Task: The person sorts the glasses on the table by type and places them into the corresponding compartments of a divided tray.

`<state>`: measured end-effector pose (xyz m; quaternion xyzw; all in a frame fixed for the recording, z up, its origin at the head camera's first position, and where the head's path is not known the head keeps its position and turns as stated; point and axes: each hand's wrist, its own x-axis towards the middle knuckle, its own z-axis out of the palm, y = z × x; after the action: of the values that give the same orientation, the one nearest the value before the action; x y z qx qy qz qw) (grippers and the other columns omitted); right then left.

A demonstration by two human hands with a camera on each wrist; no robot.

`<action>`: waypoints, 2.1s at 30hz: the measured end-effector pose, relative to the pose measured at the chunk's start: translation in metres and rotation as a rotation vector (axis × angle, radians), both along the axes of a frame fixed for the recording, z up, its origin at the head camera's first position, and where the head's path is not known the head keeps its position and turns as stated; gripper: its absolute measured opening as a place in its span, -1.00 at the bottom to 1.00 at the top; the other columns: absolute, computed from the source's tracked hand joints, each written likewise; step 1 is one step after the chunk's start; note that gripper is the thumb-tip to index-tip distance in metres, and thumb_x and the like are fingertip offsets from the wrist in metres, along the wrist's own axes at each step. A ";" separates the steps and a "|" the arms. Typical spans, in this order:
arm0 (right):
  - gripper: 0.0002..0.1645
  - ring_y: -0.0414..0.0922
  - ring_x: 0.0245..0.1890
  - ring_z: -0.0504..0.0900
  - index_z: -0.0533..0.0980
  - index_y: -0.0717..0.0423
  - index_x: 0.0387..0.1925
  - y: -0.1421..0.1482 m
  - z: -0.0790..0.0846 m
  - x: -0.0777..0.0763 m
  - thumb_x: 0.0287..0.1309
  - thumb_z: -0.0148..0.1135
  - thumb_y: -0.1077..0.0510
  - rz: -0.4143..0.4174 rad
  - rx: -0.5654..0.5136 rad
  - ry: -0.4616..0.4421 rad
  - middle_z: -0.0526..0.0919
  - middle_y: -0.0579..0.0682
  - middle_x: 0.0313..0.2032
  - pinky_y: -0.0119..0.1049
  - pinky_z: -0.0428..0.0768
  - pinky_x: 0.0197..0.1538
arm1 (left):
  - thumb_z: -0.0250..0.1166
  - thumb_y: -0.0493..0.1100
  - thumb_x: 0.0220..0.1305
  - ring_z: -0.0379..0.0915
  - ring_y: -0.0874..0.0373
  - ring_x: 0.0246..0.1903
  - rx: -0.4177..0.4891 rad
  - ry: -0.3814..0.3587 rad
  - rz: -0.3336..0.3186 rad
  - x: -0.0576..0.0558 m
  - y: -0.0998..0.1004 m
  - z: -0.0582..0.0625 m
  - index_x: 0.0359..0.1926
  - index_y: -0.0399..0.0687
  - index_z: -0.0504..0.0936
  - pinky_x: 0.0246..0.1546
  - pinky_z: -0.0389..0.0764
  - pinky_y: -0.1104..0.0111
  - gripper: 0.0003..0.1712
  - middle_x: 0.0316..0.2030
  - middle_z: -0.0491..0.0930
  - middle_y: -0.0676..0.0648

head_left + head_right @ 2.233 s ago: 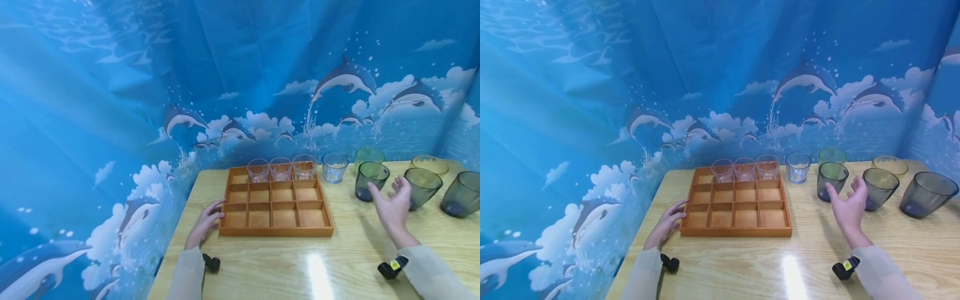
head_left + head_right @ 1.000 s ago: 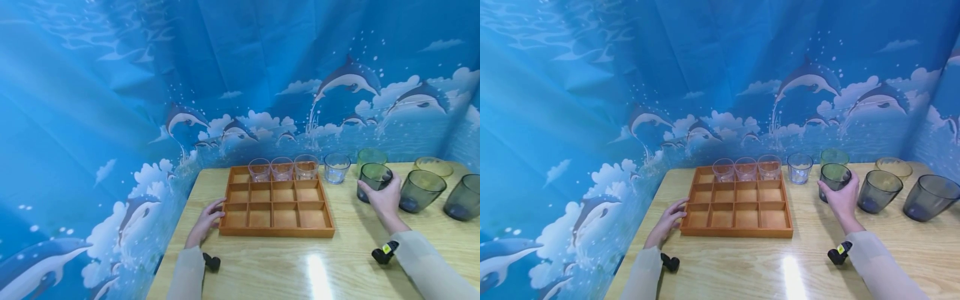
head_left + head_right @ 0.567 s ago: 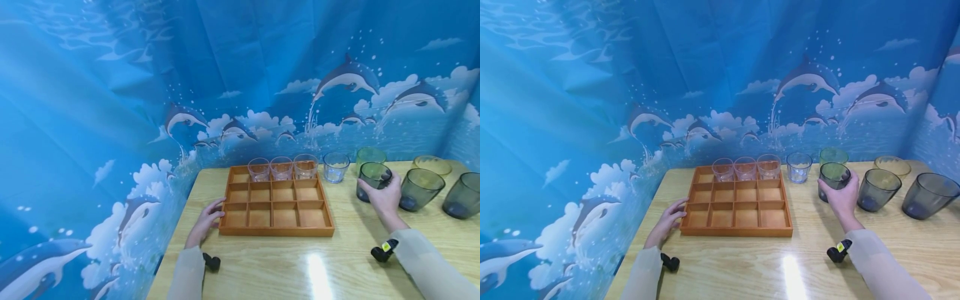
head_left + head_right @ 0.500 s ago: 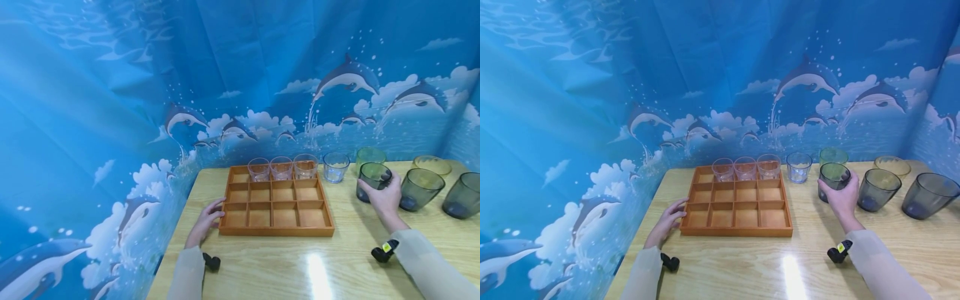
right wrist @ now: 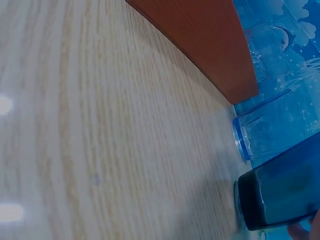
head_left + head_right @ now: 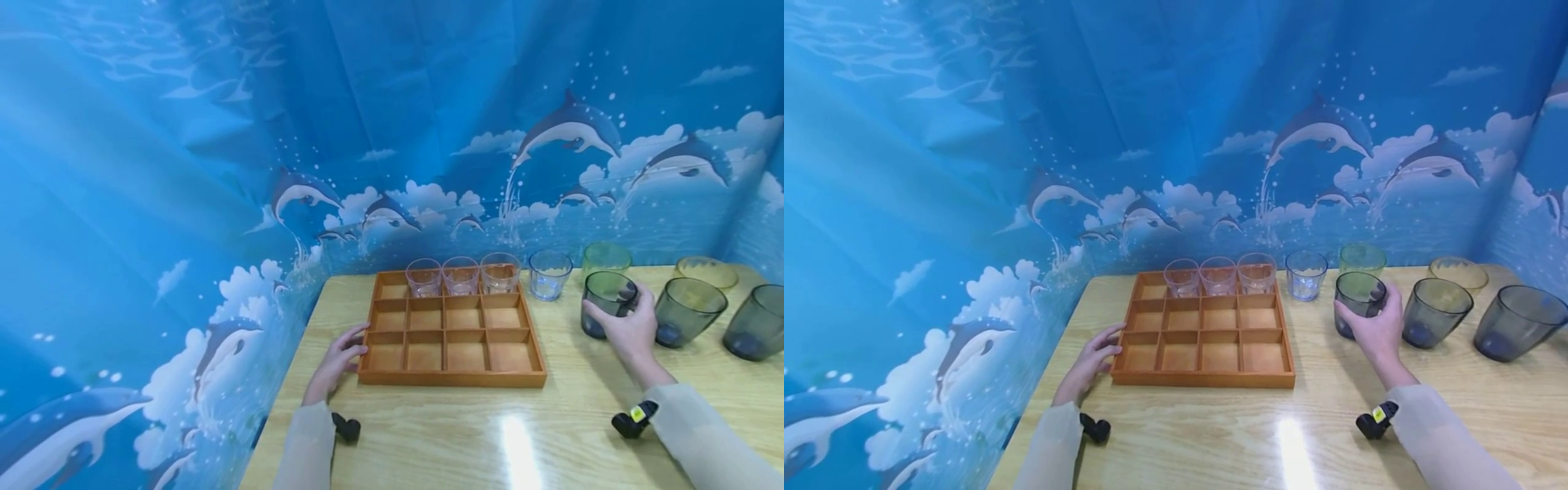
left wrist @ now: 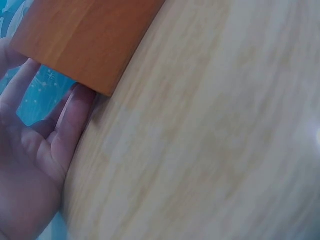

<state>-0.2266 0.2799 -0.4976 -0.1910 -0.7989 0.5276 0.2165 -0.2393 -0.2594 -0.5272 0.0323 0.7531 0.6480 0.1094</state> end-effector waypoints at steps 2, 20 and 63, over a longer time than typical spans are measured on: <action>0.17 0.08 0.22 0.18 -0.07 -0.15 0.41 0.000 -0.001 0.001 -0.14 0.38 -0.25 0.002 0.009 0.004 0.21 0.12 0.21 0.05 0.20 0.22 | 0.17 -0.16 0.26 0.35 -0.08 0.06 -0.002 -0.001 -0.002 0.000 0.000 0.000 0.30 0.14 0.35 -0.25 0.57 0.11 -0.44 0.19 0.32 -0.22; 0.05 -0.06 0.07 0.31 0.10 -0.11 0.34 -0.013 0.005 0.006 -0.15 0.47 -0.04 0.118 0.085 0.135 0.35 0.03 0.09 -0.24 0.37 0.05 | 0.17 -0.21 0.27 0.32 -0.09 0.07 0.005 -0.023 0.014 -0.001 0.002 0.003 0.31 0.08 0.33 -0.24 0.55 0.09 -0.42 0.21 0.30 -0.24; -0.09 0.17 0.01 0.40 0.14 0.32 0.27 -0.135 0.094 0.032 -0.07 0.41 0.26 0.493 0.072 0.251 0.37 0.31 0.04 -0.06 0.46 -0.01 | 0.18 -0.17 0.28 0.33 -0.09 0.08 0.005 -0.026 -0.002 -0.003 -0.001 -0.001 0.28 0.20 0.37 -0.22 0.55 0.11 -0.46 0.19 0.32 -0.18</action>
<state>-0.1947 0.1453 -0.4035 0.0839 -0.8064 0.5551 0.1856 -0.2419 -0.2599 -0.5279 0.0248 0.7500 0.6500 0.1198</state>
